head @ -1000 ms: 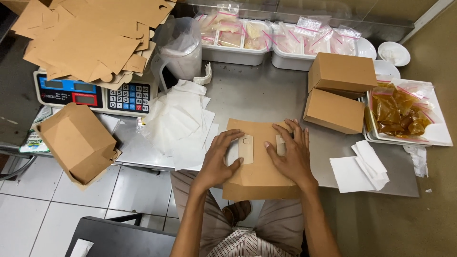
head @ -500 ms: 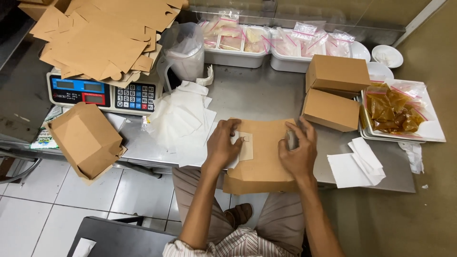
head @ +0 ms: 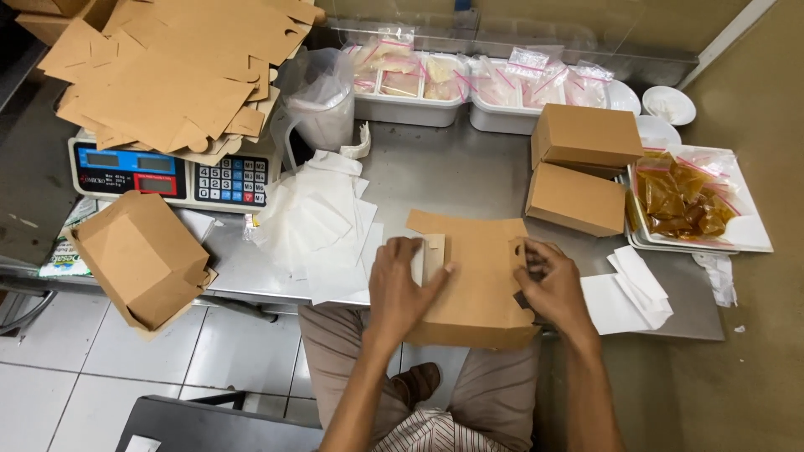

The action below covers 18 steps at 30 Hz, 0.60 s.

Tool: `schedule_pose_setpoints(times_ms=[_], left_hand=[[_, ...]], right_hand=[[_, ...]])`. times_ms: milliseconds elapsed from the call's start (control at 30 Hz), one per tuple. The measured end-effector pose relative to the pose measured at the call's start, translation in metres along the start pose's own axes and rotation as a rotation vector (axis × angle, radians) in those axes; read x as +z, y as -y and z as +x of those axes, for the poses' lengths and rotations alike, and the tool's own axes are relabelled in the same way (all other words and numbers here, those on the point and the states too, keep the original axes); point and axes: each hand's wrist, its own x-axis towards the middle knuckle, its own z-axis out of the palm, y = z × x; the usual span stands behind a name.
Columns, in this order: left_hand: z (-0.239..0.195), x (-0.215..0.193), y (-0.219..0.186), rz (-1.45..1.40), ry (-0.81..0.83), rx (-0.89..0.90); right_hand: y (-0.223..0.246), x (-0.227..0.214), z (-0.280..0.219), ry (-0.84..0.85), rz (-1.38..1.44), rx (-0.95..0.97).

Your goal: The person assembles a flat cardboard box by folding the side flaps and securing them with adhesive tape. They then fold the top and bottom flaps to form the box structure.

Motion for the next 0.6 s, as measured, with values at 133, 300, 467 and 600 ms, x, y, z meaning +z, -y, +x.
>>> schedule_pose_setpoints(times_ms=[133,300,467,600], left_hand=[[-0.013,0.007,0.000,0.053,-0.043,0.046],[-0.009,-0.003,0.011,-0.307,-0.072,-0.074],[0.003,-0.051,0.002,-0.441,-0.245,0.134],[-0.002,-0.096,-0.051,-0.427,-0.292,0.493]], right_hand=[[0.008,-0.008,-0.018,-0.004,-0.075,0.062],[-0.015,-0.012,-0.012,-0.036,0.204,-0.025],[0.034,-0.038,0.008,-0.076,0.422,-0.213],[0.061,-0.051,0.018,-0.330,0.349,-0.487]])
